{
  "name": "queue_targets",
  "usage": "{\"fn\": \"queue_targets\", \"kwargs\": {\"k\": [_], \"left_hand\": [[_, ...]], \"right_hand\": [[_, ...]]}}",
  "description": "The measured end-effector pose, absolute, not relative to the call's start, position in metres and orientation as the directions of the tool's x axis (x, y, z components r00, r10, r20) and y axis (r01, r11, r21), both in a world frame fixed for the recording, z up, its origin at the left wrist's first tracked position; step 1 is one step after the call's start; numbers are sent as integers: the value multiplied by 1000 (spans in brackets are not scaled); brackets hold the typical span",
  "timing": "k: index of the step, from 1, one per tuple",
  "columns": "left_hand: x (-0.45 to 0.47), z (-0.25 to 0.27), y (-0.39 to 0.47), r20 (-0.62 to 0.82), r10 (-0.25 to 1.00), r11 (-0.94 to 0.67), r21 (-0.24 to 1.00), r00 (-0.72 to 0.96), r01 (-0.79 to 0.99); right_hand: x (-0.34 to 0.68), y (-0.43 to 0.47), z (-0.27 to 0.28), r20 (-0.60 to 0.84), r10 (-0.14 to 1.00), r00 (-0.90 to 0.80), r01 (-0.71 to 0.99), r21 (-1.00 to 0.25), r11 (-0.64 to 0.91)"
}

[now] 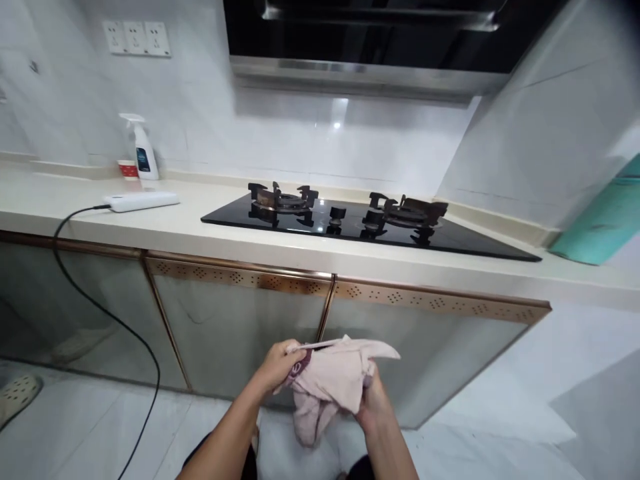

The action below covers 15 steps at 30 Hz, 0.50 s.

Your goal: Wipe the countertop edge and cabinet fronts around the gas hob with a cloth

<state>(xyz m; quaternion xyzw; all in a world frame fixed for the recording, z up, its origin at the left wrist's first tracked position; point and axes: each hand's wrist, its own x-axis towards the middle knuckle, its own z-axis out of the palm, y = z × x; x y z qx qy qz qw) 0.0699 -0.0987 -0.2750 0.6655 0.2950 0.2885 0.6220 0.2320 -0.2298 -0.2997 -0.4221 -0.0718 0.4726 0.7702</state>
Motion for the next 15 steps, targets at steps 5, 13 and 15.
{"fn": "queue_targets", "kwargs": {"k": [5,13,15], "left_hand": [[61,-276,-104,-64,687,23,998,724,67],[64,-294,-105,-12,792,-126,975,610,183],[63,-294,-105,48,820,-178,969,571,174]], "right_hand": [[223,-248,-284,-115,840,531,-591,-760,270],[202,-257,-285,-99,866,489,-514,-836,194],[198,-260,-287,-95,886,455,-499,-851,165]]}}
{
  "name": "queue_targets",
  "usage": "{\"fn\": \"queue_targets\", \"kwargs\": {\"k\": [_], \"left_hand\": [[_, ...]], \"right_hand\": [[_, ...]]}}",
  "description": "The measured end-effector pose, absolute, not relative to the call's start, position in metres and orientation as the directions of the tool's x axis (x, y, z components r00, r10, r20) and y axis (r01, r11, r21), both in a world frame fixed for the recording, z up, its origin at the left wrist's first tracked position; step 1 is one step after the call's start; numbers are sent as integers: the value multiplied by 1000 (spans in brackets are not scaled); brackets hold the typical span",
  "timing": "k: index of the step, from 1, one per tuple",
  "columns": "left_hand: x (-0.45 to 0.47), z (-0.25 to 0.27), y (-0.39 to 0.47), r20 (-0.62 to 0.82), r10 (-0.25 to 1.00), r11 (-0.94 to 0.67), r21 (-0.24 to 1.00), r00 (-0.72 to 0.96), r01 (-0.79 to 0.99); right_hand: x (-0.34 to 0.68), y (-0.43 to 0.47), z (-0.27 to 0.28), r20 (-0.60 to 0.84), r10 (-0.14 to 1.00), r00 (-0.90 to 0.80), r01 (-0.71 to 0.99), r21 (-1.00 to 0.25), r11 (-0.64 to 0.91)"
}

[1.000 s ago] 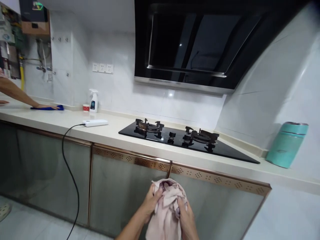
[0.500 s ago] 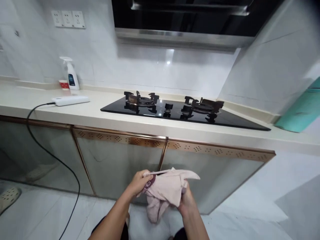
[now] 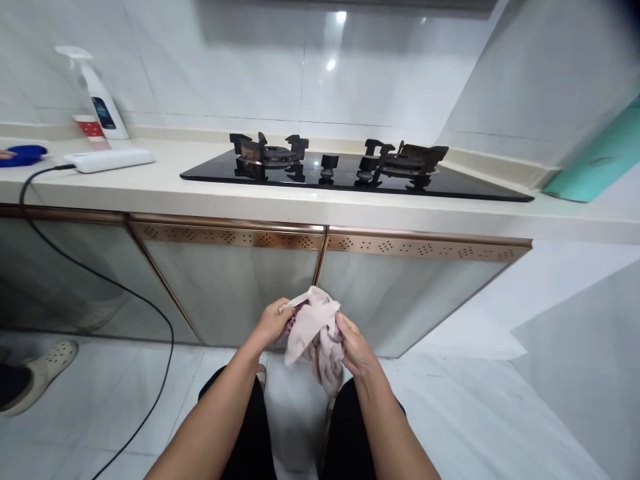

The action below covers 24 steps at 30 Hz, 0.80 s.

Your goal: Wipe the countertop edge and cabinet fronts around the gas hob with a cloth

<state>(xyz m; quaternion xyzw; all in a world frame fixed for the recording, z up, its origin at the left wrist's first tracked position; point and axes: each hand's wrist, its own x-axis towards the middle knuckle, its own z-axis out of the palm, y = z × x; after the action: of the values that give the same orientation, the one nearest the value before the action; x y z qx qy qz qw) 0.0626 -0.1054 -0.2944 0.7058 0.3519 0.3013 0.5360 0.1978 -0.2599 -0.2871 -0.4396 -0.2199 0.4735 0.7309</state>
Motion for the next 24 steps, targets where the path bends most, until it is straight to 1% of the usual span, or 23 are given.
{"fn": "queue_targets", "kwargs": {"k": [2,4,6,7,9,11,12,14,17,19,22,24], "left_hand": [[58,-291,-106,129,860,-231,961,494,151],[53,-285,-107,199,892,-272,953,406,131],[49,-277,-108,237,902,-295,949,360,115],[47,-272,-109,248,902,-302,947,354,107],[42,-259,-111,269,892,-321,943,363,92],[35,-241,-114,297,870,-352,933,394,73],[31,-231,-115,310,849,-372,926,428,66],[19,-210,-119,313,775,-417,906,549,73],[6,-194,-126,247,619,-492,862,745,123],[4,-200,-131,157,561,-480,861,813,165],[9,-235,-139,-27,589,-286,928,808,239],[13,-265,-145,-102,641,-155,954,761,258]], "right_hand": [[198,-266,-285,-102,869,484,-477,-863,165],[203,-273,-277,-104,818,566,-431,-883,186],[210,-278,-263,-74,789,609,-345,-921,180],[213,-281,-254,-43,797,602,-277,-948,158],[220,-284,-234,42,833,552,-88,-990,109],[226,-287,-214,123,853,508,99,-992,84],[229,-288,-205,150,848,508,155,-985,81],[233,-291,-190,176,816,550,168,-981,98],[231,-291,-174,180,778,602,73,-983,171],[220,-287,-168,204,785,585,58,-976,210],[195,-274,-165,298,781,549,164,-955,249],[181,-263,-164,338,761,554,194,-941,276]]}}
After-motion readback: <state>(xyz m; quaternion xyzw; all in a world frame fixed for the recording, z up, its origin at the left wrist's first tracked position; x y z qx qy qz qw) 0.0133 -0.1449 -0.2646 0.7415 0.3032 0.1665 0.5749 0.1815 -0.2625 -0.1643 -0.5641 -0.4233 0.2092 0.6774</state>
